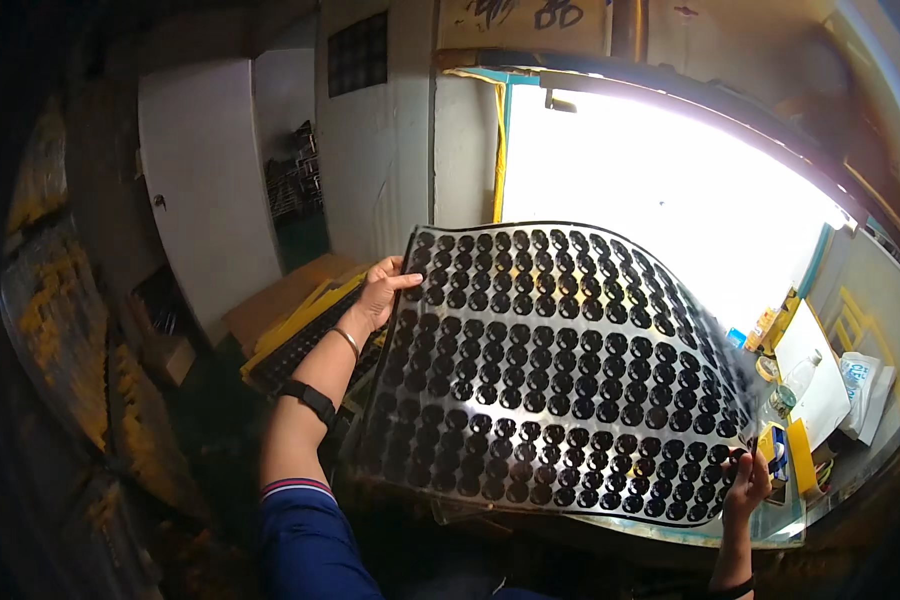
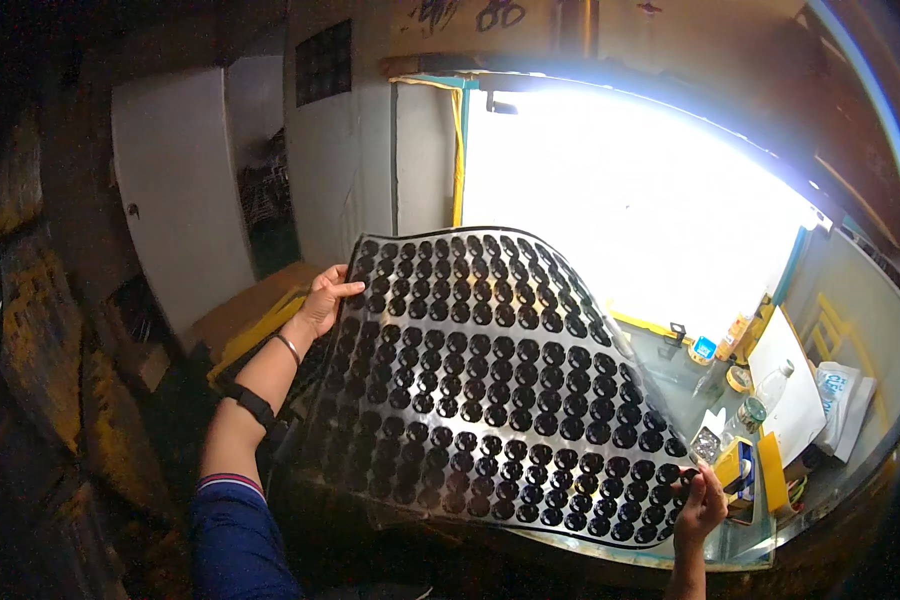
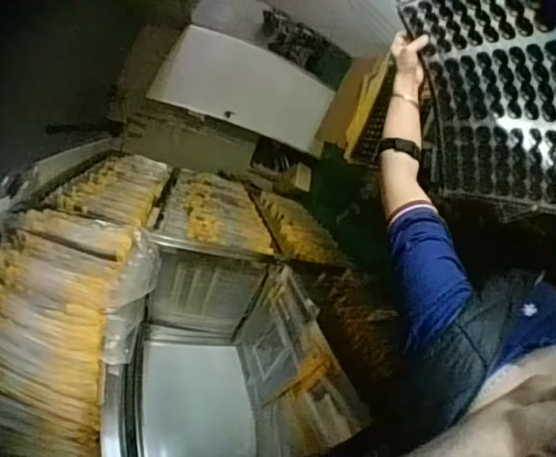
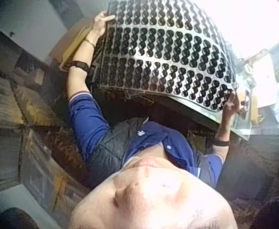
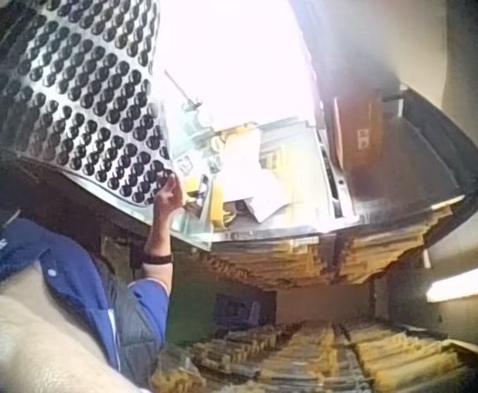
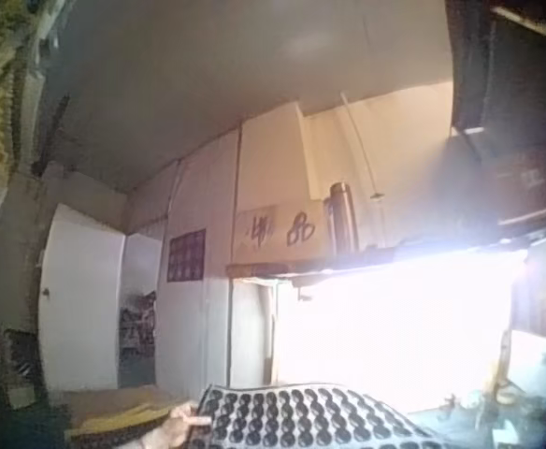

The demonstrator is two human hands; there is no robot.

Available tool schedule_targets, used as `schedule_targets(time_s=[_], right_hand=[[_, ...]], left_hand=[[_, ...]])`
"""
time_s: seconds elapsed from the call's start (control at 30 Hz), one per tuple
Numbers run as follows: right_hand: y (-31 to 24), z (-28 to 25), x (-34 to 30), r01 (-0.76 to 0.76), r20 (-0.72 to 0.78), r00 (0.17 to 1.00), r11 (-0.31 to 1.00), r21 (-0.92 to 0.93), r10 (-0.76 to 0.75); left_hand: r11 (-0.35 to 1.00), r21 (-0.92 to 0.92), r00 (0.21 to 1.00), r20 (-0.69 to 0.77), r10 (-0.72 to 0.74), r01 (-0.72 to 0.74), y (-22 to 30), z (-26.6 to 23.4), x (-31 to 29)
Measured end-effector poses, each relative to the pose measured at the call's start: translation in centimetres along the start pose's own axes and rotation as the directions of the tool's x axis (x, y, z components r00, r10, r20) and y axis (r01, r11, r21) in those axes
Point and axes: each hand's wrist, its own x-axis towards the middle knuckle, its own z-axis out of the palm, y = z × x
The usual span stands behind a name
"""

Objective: The recorder is sorting and packaging large sheets of printed or patterned plastic film.

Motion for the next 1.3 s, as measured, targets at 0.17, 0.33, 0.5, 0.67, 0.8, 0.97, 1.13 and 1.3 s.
schedule_targets(time_s=[0.17,0.33,0.5,0.67,0.8,0.97,1.13,1.3], right_hand=[[-0.7,0.1,0.3,0.044,0.034,0.999,0.993,-0.111,-0.04],[-1.5,1.4,0.7,0.061,0.018,0.998,0.997,-0.041,-0.061],[-1.6,1.2,0.8,-0.047,-0.029,0.999,0.994,-0.098,0.045],[-2.6,1.6,1.5,-0.161,0.03,0.986,0.987,-0.011,0.162],[-1.6,1.1,1.5,-0.155,0.05,0.987,0.988,-0.004,0.155],[-0.4,0.7,1.4,-0.208,0.055,0.978,0.967,0.144,0.203],[-0.9,0.2,1.4,-0.292,0.081,0.956,0.937,0.193,0.281],[0.8,-0.3,1.3,-0.313,0.039,0.949,0.928,0.199,0.312]], left_hand=[[0.989,0.141,0.997,0.055,0.046,-0.053,0.4,0.2,2.2],[0.893,0.448,0.994,0.104,-0.025,-0.025,1.2,-0.8,2.1],[0.844,0.218,0.792,0.293,-0.536,0.49,2.0,-0.6,-0.7],[0.709,0.392,0.67,0.258,-0.696,0.586,0.1,-2.7,-3.4],[0.781,0.275,0.754,0.22,-0.619,0.561,-0.6,-1.4,-3.9],[0.902,0.06,0.885,0.175,-0.431,0.427,-0.8,-2.0,-4.7],[0.889,-0.015,0.832,0.361,-0.421,0.457,0.4,-1.2,-5.8],[0.785,0.494,0.783,0.285,-0.552,0.374,3.3,0.0,-5.9]])
